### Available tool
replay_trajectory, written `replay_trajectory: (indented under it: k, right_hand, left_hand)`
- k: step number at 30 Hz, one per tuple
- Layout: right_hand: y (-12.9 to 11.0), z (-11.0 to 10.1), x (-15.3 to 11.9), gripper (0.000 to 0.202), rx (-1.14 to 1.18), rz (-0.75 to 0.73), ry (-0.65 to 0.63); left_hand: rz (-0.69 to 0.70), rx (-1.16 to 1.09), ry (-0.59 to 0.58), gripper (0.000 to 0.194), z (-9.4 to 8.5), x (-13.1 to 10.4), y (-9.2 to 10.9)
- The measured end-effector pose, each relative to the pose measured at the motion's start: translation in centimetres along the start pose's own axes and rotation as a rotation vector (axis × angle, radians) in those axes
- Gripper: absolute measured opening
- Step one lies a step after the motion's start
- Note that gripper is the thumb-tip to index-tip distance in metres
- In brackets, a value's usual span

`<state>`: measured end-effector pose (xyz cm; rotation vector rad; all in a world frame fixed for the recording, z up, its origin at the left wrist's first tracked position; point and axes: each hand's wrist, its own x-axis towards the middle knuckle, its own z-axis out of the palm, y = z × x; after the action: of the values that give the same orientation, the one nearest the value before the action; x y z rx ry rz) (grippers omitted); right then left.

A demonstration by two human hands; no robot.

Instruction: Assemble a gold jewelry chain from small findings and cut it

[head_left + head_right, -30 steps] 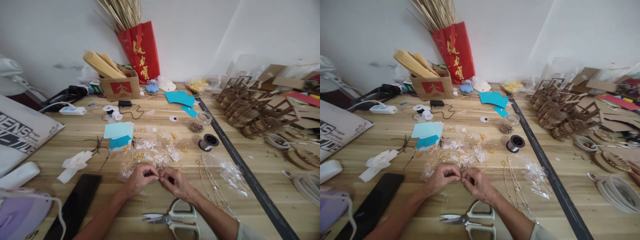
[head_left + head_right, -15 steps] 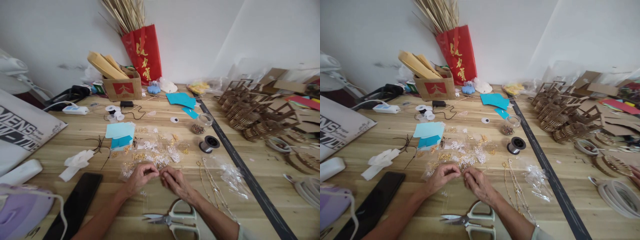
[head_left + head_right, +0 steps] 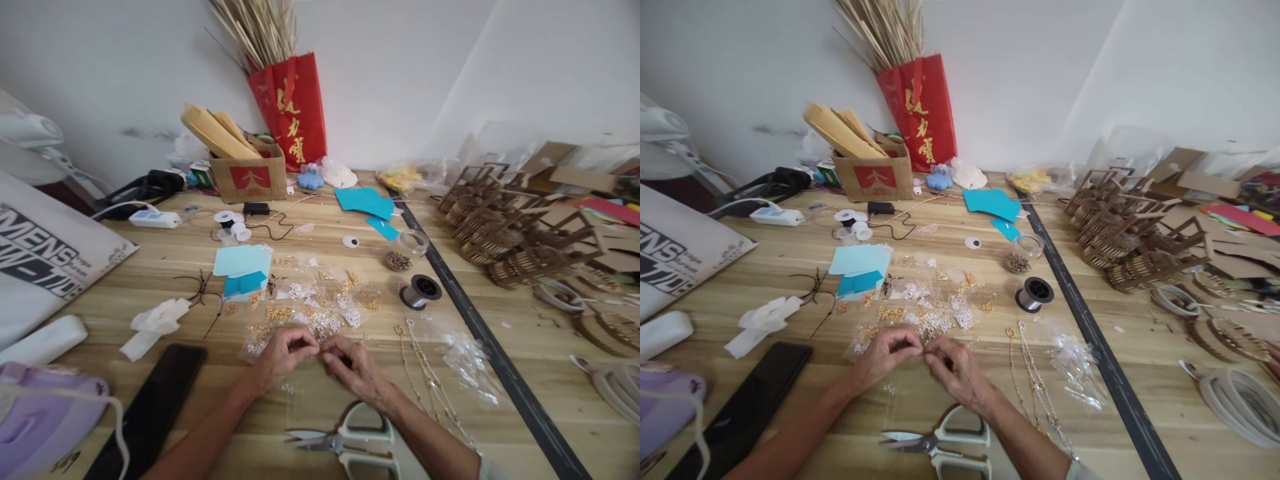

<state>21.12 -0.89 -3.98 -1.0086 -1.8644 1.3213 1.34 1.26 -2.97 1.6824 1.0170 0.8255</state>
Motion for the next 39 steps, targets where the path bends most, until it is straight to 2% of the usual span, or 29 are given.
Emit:
replay_trajectory:
  k: [8, 18, 26, 34, 39]
  right_hand:
    - [0.54, 0.29, 0.04, 0.019, -0.085, -0.011, 0.047]
    - [0.28, 0.32, 0.08, 0.018, -0.04, 0.02, 0.037]
    - [0.32, 0.31, -0.02, 0.019, 0.017, 0.038, 0.051]
    - [0.91, 0.39, -0.04, 0.018, 0.027, 0.042, 0.054]
    - [0.72, 0.39, -0.07, 0.016, 0.034, 0.026, 0.055]
  left_hand:
    - [0.023, 0.023, 0.005, 0.015, 0.23, -0.04, 0.12]
    - [0.057, 0.059, 0.046, 0.01, 0.29, 0.11, -0.09]
    - [0.082, 0.095, 0.207, 0.01, 0.19, 0.37, -0.54]
    - [0.011, 0.131, 0.368, 0.01, -0.11, 0.47, -0.67]
    - [0.013, 0.119, 0.407, 0.011, -0.15, 0.45, -0.76]
